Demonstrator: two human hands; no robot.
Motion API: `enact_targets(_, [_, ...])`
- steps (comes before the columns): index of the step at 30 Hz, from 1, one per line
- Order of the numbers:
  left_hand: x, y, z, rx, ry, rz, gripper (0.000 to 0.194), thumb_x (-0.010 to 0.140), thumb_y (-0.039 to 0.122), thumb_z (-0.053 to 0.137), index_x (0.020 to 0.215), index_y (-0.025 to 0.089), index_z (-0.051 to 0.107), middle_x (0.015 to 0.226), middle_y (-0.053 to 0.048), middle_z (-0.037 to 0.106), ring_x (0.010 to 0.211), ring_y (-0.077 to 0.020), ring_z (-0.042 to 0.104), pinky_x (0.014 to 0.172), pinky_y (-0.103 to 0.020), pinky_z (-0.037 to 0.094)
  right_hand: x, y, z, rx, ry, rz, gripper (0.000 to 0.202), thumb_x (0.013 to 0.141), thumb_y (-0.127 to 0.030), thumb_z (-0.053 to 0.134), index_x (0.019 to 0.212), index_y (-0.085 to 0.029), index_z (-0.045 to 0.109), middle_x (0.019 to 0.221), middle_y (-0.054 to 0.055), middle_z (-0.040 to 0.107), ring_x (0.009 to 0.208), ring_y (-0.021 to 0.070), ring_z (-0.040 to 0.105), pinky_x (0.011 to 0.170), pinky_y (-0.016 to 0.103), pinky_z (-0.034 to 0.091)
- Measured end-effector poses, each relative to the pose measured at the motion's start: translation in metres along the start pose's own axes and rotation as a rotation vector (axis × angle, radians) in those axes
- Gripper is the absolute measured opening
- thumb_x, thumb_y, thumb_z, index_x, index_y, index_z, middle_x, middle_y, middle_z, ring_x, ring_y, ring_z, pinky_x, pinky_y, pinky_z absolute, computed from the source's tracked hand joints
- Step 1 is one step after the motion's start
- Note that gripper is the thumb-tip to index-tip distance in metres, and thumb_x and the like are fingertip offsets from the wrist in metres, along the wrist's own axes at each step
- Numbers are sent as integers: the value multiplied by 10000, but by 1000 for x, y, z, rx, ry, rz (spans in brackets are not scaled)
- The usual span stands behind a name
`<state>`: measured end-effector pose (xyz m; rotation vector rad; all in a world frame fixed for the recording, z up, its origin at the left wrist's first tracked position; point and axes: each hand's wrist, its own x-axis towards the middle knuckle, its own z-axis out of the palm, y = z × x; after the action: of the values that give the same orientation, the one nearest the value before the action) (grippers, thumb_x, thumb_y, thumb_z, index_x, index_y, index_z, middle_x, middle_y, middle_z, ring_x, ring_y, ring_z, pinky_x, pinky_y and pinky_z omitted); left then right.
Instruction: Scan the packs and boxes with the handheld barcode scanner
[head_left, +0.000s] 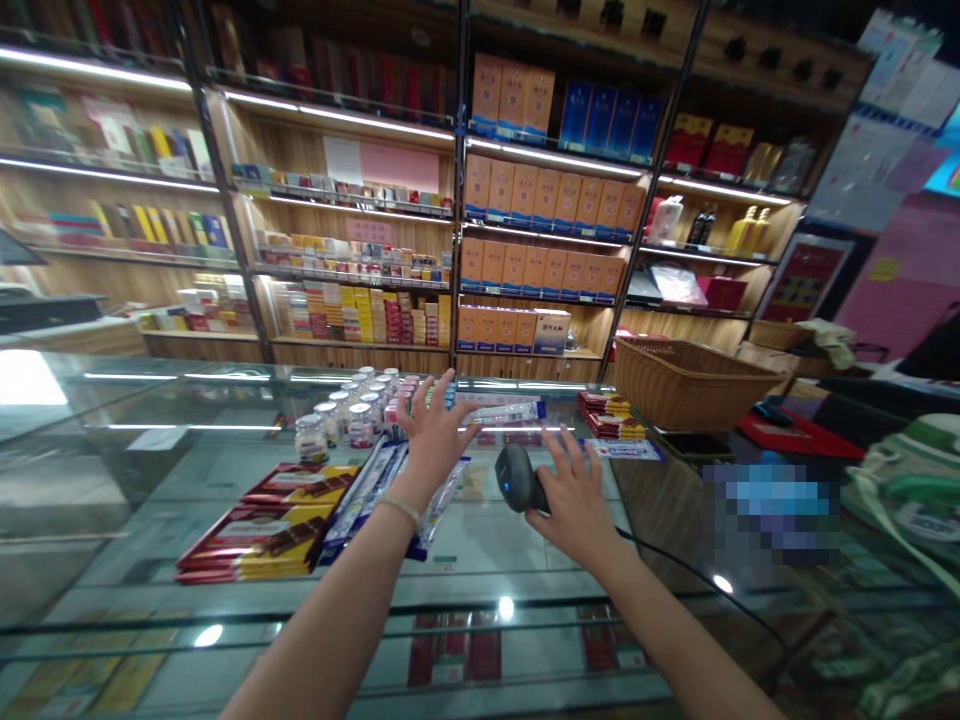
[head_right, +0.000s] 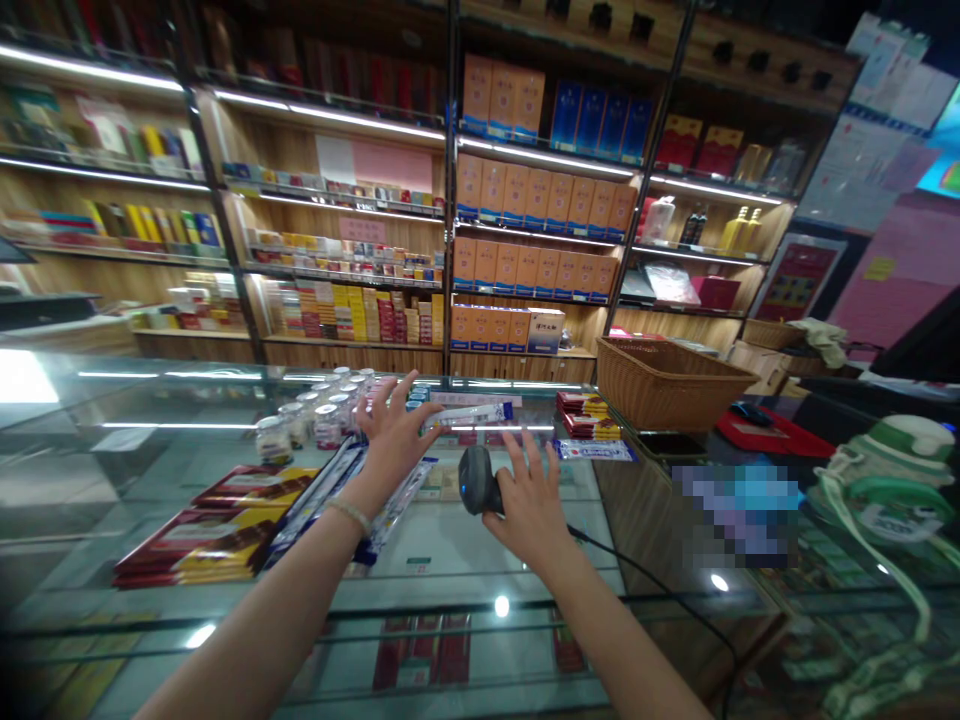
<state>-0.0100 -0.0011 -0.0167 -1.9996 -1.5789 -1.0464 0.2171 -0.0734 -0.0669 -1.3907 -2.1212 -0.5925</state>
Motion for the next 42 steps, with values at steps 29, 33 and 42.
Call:
enact_targets(29, [-1,-2,5,-20,30,22,219,813,367,797,1030,354,768,1639,-52,415,1506,-391,304,1192,-702,121,10,20,-12,63,-272,-43,823,824,-642,659,1494,-209,459,1719,173,166,1594,359,116,1241,655,128])
enact_targets(33, [-1,-3,7,-18,34,36,228,807,360,799,1032,355,765,1651,-39,398,1510,-386,294,1197,-697,107,28,36,-16,8,-181,-3,806,912,-675,553,1580,-262,367,1730,155,129,1596,350,112,1236,650,129])
enact_targets(42, [-1,-1,4,-21,29,47,216,805,334,794,1018,351,769,1649,-41,400,1491,-394,324,1195,-715,111,78,56,-7,-72,18,-55,686,907,-565,662,1517,-308,481,1709,126,239,1583,379,129,1236,666,19])
